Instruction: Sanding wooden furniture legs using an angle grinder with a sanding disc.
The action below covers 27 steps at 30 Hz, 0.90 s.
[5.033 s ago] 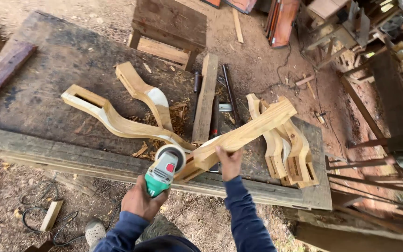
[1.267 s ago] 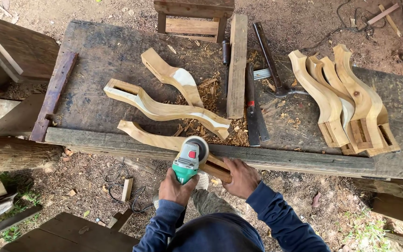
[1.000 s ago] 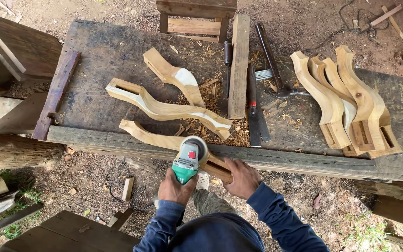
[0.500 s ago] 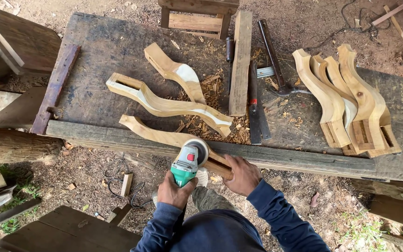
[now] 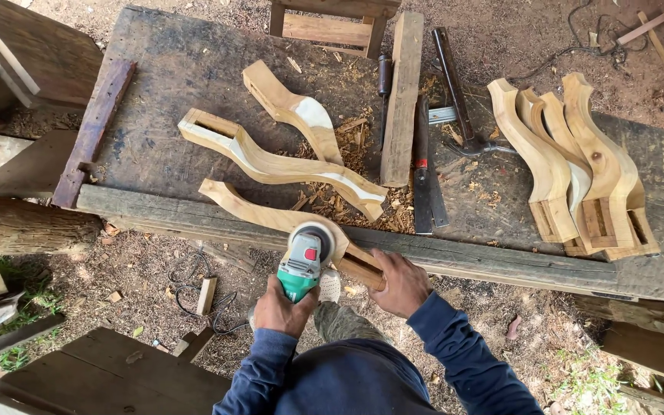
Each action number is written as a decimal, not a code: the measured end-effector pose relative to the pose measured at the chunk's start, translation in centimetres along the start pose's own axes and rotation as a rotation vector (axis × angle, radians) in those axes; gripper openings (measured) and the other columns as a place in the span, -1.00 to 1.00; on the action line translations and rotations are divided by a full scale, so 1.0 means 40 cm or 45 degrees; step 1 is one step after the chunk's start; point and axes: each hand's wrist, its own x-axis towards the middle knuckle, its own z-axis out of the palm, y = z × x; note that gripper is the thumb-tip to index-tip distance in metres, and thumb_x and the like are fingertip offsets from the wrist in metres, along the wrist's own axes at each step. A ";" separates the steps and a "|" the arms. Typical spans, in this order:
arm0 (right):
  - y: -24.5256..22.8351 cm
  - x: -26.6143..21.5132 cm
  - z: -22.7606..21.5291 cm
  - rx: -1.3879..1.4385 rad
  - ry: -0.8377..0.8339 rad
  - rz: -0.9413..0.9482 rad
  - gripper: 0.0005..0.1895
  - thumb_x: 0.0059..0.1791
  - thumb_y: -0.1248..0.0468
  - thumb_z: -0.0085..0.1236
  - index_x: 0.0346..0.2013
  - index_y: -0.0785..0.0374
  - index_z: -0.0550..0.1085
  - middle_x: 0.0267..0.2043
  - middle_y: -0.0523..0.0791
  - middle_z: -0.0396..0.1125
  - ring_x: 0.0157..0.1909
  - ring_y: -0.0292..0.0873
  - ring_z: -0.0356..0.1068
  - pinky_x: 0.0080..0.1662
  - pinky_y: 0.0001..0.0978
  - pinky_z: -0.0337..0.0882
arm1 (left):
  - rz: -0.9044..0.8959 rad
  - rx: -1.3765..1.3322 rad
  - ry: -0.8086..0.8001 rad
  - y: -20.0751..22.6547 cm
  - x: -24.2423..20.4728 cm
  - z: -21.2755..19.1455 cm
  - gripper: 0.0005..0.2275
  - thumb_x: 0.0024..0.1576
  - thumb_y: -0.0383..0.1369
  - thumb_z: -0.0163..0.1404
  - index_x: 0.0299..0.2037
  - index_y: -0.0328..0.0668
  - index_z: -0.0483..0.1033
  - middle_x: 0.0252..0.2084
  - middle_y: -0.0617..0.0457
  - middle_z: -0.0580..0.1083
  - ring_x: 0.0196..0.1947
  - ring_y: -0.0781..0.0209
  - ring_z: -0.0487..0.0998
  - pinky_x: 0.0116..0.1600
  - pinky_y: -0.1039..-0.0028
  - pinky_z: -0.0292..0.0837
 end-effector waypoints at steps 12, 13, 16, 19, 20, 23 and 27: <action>-0.005 0.000 -0.002 0.000 0.016 0.017 -0.01 -0.25 0.01 0.43 0.34 0.27 0.18 -0.01 0.07 0.35 -0.17 0.01 0.48 -0.21 -0.09 0.57 | 0.015 -0.129 -0.054 -0.004 -0.014 -0.007 -0.49 -0.14 -0.02 0.26 -0.19 -0.29 0.44 -0.25 -0.21 0.63 -0.27 -0.07 0.71 -0.06 0.22 0.59; -0.007 -0.001 -0.006 -0.008 -0.012 0.040 -0.02 -0.23 0.02 0.43 0.35 0.25 0.18 -0.01 0.06 0.35 -0.16 0.01 0.48 -0.20 -0.07 0.56 | 0.000 -0.100 -0.048 -0.004 -0.013 -0.006 -0.48 -0.13 -0.01 0.27 -0.20 -0.29 0.45 -0.26 -0.23 0.62 -0.27 -0.08 0.70 -0.06 0.21 0.58; -0.003 -0.006 0.005 0.024 0.010 -0.001 0.00 -0.26 0.03 0.43 0.34 0.31 0.17 0.03 0.08 0.34 -0.10 0.02 0.48 -0.18 -0.08 0.58 | 0.024 -0.022 0.016 -0.019 -0.003 -0.007 -0.48 -0.13 -0.01 0.26 -0.20 -0.31 0.42 -0.27 -0.25 0.63 -0.30 -0.09 0.70 -0.07 0.20 0.58; -0.027 -0.010 -0.038 0.017 0.211 -0.029 -0.08 -0.29 0.06 0.43 0.28 0.23 0.28 0.04 0.07 0.39 -0.07 0.10 0.49 -0.11 -0.01 0.53 | -0.005 0.121 0.099 -0.010 0.005 -0.023 -0.45 -0.11 0.04 0.28 -0.18 -0.28 0.43 -0.25 -0.31 0.61 -0.20 -0.22 0.63 -0.04 0.11 0.52; -0.028 -0.002 -0.052 0.007 0.219 -0.031 -0.08 -0.29 0.06 0.43 0.28 0.23 0.28 0.04 0.07 0.39 -0.07 0.10 0.49 -0.11 -0.01 0.53 | 0.004 0.112 0.103 0.000 0.003 -0.036 -0.45 -0.11 0.04 0.28 -0.18 -0.28 0.43 -0.25 -0.31 0.61 -0.20 -0.22 0.63 -0.04 0.11 0.52; -0.040 0.000 -0.102 0.078 0.047 0.053 -0.09 -0.23 0.03 0.38 0.30 0.30 0.25 0.04 0.07 0.42 -0.09 0.03 0.53 -0.03 -0.11 0.54 | -0.066 -0.118 0.115 0.006 -0.018 -0.061 -0.48 -0.08 0.01 0.25 -0.17 -0.29 0.44 -0.25 -0.27 0.64 -0.25 -0.07 0.71 -0.05 0.24 0.60; -0.050 0.003 -0.169 0.418 -0.182 0.208 -0.05 -0.23 -0.04 0.38 0.32 0.29 0.23 -0.07 0.03 0.49 -0.14 -0.05 0.57 0.01 -0.20 0.55 | -0.044 -0.363 0.192 -0.016 -0.027 -0.070 -0.47 -0.10 -0.08 0.25 -0.03 -0.29 0.47 -0.18 -0.17 0.66 -0.23 0.05 0.73 -0.04 0.31 0.61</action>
